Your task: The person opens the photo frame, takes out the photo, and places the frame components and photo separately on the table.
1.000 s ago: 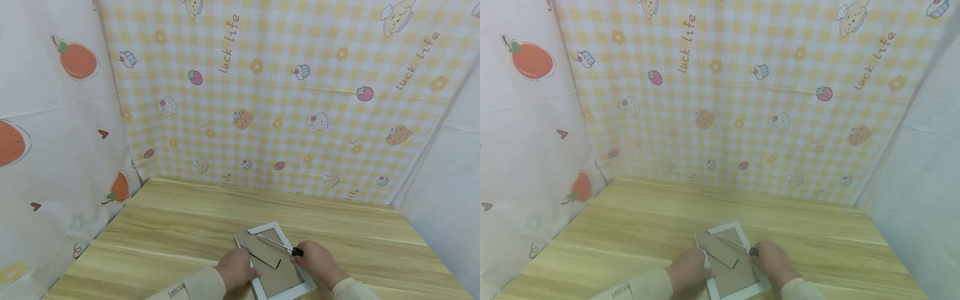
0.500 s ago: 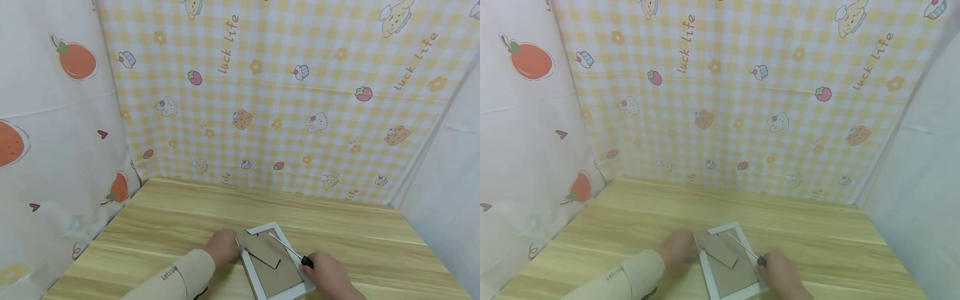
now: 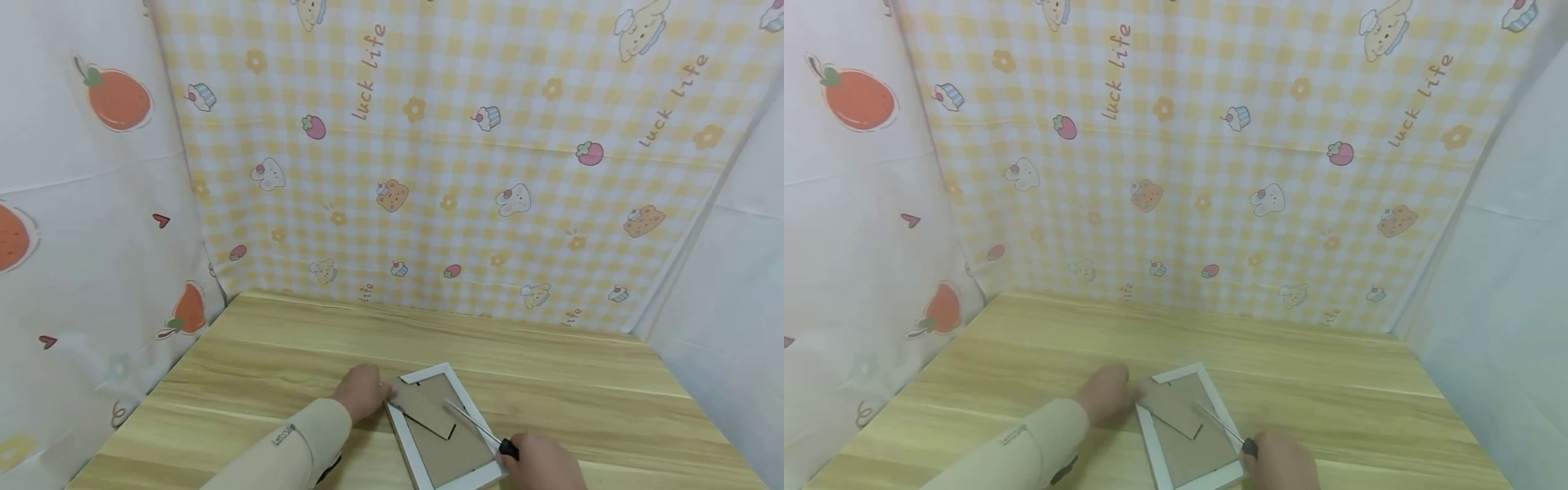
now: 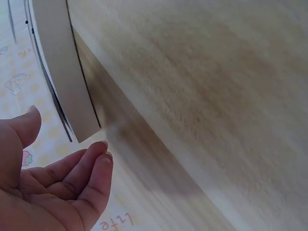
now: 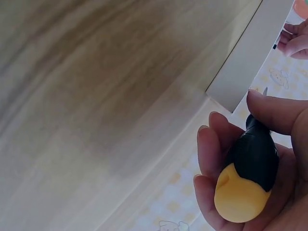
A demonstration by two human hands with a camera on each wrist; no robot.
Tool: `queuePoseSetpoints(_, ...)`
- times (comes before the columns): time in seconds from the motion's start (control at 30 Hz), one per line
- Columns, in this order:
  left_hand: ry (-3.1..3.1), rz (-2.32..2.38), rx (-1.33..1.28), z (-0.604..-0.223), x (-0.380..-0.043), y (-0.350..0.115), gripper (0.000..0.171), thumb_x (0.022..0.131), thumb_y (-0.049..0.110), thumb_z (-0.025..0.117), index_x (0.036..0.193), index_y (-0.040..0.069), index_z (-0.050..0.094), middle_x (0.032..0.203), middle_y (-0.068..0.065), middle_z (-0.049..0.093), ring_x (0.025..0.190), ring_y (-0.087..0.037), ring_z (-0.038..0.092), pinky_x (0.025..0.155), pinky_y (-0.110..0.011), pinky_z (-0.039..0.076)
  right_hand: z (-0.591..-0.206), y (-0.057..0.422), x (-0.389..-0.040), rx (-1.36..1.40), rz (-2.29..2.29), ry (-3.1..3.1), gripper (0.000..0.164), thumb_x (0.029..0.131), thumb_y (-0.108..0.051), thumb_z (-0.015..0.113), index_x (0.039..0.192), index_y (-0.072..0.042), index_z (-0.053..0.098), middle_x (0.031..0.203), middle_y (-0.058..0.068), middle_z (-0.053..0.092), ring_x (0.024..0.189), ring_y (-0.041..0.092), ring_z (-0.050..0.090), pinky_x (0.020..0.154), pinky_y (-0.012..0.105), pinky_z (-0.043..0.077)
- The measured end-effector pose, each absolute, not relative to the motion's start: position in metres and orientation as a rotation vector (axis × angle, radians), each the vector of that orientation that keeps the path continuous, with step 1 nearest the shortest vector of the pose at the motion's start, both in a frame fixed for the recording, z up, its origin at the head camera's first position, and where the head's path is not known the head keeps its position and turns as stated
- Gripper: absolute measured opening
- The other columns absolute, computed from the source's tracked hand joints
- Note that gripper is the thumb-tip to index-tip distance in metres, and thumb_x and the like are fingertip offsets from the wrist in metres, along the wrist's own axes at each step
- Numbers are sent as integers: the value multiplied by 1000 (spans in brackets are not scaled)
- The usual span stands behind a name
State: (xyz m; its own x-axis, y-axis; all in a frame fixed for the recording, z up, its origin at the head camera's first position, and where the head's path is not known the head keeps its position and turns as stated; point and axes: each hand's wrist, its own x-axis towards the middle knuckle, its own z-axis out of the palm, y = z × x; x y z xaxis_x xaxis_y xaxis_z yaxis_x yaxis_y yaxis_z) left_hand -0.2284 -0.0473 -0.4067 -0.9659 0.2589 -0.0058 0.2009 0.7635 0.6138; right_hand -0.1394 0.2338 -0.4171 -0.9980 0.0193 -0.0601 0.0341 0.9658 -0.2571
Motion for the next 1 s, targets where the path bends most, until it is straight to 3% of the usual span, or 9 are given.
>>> queuePoseSetpoints(0.37, 2861, 974, 370, -410, -230, -42, 44, 90, 22, 67, 56, 12, 41, 54, 3, 36, 51, -12, 36, 49, -25, 35, -417, 230, -133, 34, -512, 3049, 37, 81, -25, 75, 58, -15, 49, 50, -7, 31, 46, 9, 30, 46, 23, 25)
queuePoseSetpoints(1.0, 2899, 957, 401, -415, -233, -40, 28, 88, 19, 70, 73, 1, 55, 66, -2, 46, 61, -16, 41, 59, -30, 42, -417, 229, -136, 58, -543, 3028, 30, 83, -21, 74, 61, -14, 54, 51, -5, 37, 47, 9, 33, 45, 23, 29)
